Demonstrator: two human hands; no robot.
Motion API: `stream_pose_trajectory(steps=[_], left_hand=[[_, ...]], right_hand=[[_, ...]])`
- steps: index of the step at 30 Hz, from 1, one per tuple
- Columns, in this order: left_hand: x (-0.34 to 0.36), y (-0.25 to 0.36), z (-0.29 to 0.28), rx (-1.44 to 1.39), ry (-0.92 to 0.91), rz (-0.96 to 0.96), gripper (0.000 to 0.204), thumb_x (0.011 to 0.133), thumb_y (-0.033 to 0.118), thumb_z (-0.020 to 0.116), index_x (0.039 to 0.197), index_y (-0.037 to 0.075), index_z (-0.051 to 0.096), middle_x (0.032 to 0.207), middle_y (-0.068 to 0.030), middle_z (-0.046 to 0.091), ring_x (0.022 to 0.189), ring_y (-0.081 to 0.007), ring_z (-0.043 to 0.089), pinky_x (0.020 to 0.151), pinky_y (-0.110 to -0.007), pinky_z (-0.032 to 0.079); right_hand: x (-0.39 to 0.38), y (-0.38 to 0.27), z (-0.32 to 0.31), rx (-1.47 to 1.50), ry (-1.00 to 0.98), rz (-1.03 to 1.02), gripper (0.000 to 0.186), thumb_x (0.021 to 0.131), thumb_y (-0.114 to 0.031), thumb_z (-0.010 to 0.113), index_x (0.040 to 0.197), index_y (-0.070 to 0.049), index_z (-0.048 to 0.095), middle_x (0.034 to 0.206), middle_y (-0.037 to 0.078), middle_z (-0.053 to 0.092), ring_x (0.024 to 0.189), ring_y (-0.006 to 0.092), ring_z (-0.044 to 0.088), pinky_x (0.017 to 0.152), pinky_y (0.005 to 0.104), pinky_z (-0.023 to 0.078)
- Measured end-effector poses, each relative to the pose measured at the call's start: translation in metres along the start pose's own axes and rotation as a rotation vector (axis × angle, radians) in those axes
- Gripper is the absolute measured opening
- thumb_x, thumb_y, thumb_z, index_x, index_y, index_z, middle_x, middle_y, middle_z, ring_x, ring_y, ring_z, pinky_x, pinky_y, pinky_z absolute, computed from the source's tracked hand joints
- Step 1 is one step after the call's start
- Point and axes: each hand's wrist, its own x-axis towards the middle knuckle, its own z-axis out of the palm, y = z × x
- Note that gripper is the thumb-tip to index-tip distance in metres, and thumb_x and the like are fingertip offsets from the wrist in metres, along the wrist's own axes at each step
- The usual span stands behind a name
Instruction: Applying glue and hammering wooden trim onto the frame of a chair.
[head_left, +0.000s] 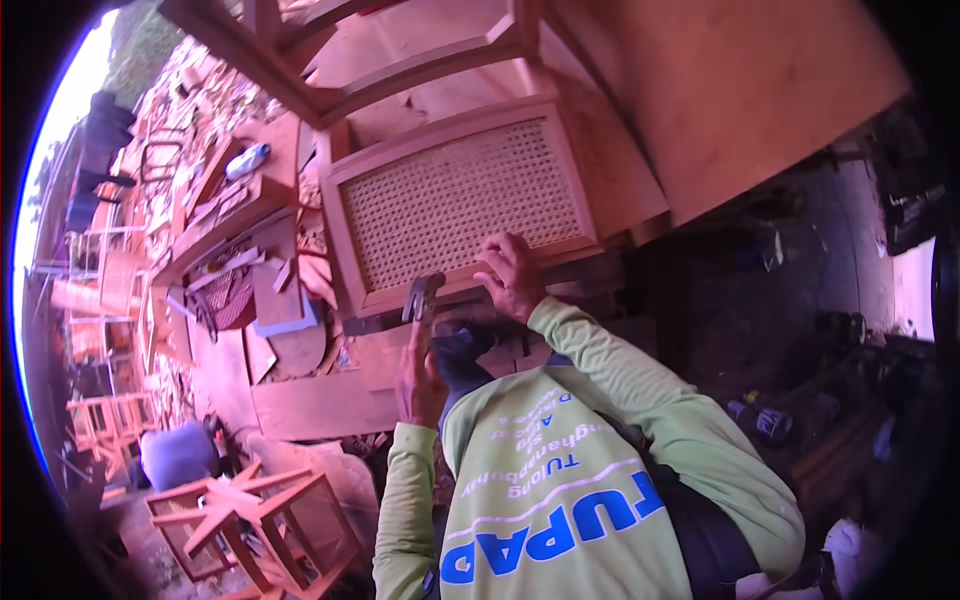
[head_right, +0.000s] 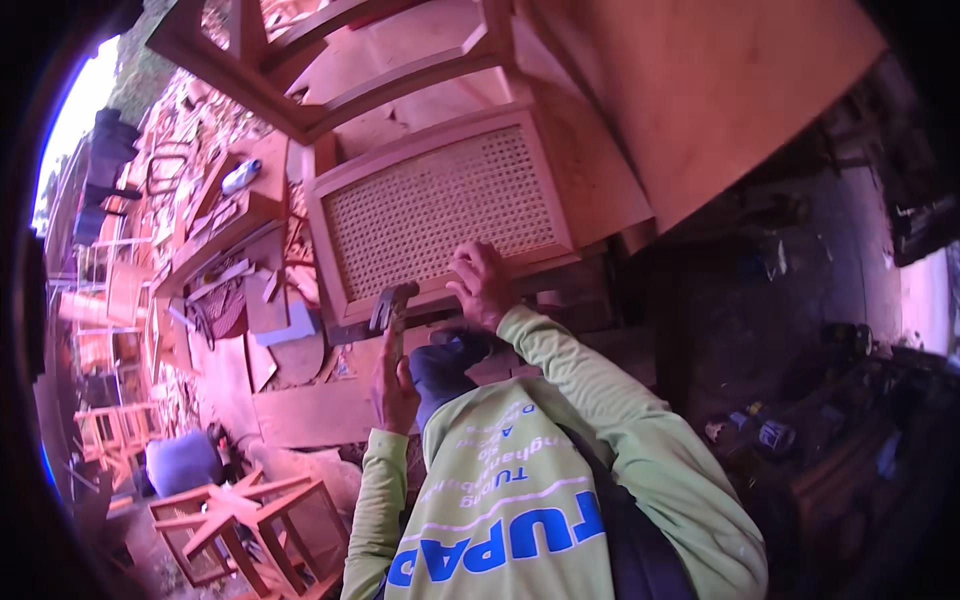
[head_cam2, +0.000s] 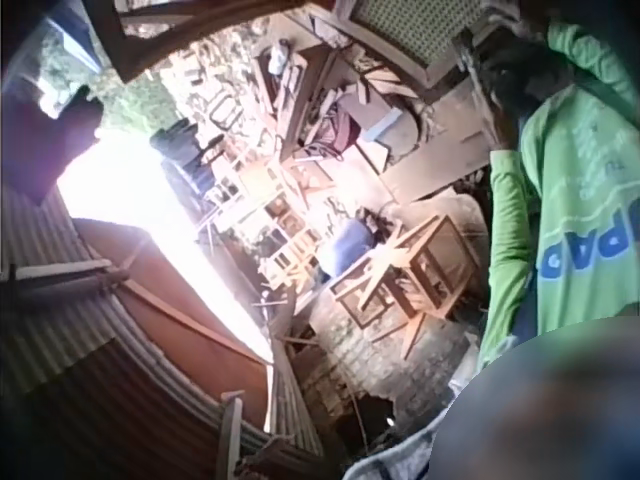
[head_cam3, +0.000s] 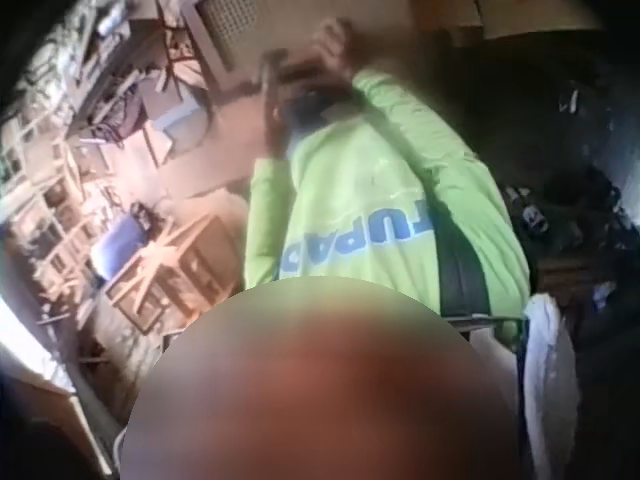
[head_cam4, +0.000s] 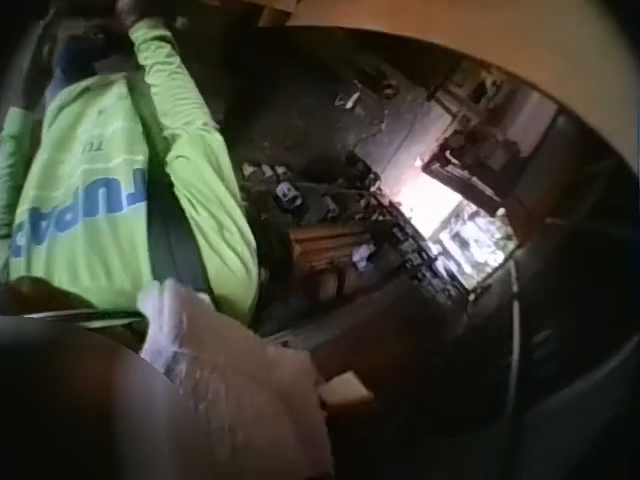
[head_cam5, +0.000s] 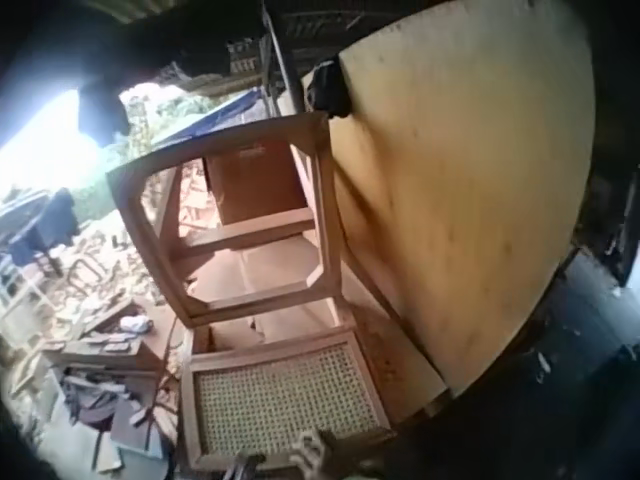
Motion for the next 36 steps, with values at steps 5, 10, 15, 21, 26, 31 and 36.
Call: stream_pose_trajectory(steps=[5,10,15,21,26,31,36], left_hand=[[0.027,0.03,0.024,-0.079,-0.085,0.201,0.061,0.098,0.004,0.058,0.157,0.014,0.042,0.108,-0.0228,0.064,0.088,-0.0442,0.065,0.073,-0.05,0.054],[0.049,0.065,0.051,-0.08,-0.345,0.12,0.058,0.1,0.005,0.057,0.155,0.013,0.044,0.11,-0.0227,0.065,0.091,-0.0443,0.065,0.075,-0.051,0.053],[0.064,0.078,0.072,-0.055,-0.328,0.31,0.066,0.1,0.007,0.058,0.16,0.02,0.037,0.095,-0.0186,0.059,0.074,-0.0399,0.064,0.06,-0.05,0.052],[0.066,0.092,0.074,-0.08,-0.351,0.197,0.062,0.099,0.002,0.057,0.157,0.014,0.042,0.122,-0.024,0.066,0.101,-0.0453,0.068,0.08,-0.05,0.057],[0.067,0.094,0.071,-0.059,-0.339,0.216,0.064,0.098,0.001,0.059,0.158,0.014,0.041,0.121,-0.0237,0.067,0.1,-0.0452,0.068,0.08,-0.05,0.057],[0.065,0.097,0.077,-0.055,-0.297,0.238,0.064,0.099,0.003,0.058,0.159,0.014,0.04,0.118,-0.0235,0.067,0.099,-0.0454,0.068,0.078,-0.051,0.056],[0.065,0.1,0.081,0.016,-0.457,0.117,0.063,0.1,0.004,0.056,0.159,0.015,0.038,0.119,-0.0247,0.066,0.1,-0.0464,0.067,0.078,-0.052,0.056]], right_hand=[[-0.056,0.053,-0.075,-0.211,0.588,0.691,0.035,0.091,-0.023,0.08,0.106,0.0,0.058,0.109,0.015,0.058,0.099,0.0261,0.06,0.085,0.0371,0.05],[-0.068,0.072,-0.089,0.125,0.63,0.982,0.052,0.088,-0.039,0.085,0.107,0.0,0.058,0.098,0.009,0.065,0.083,0.0199,0.065,0.076,0.0319,0.055],[-0.043,0.071,-0.09,0.716,0.549,1.187,0.045,0.087,-0.03,0.085,0.109,0.0,0.059,0.101,0.009,0.067,0.077,0.0163,0.069,0.061,0.033,0.061],[-0.041,0.058,-0.076,0.603,0.594,1.109,0.046,0.085,-0.011,0.084,0.118,-0.001,0.053,0.107,0.011,0.067,0.085,0.0211,0.072,0.066,0.0351,0.065],[-0.044,0.065,-0.069,0.83,0.675,1.154,0.046,0.087,-0.005,0.08,0.121,-0.003,0.049,0.11,0.013,0.067,0.092,0.0222,0.072,0.068,0.0362,0.066],[-0.045,0.068,-0.066,0.867,0.696,1.147,0.046,0.087,-0.007,0.081,0.12,-0.003,0.049,0.109,0.012,0.066,0.093,0.0216,0.071,0.067,0.0363,0.065],[-0.036,0.066,-0.062,0.635,0.674,1.25,0.059,0.081,-0.022,0.088,0.118,-0.003,0.047,0.103,0.011,0.063,0.085,0.0192,0.068,0.061,0.0348,0.065]])
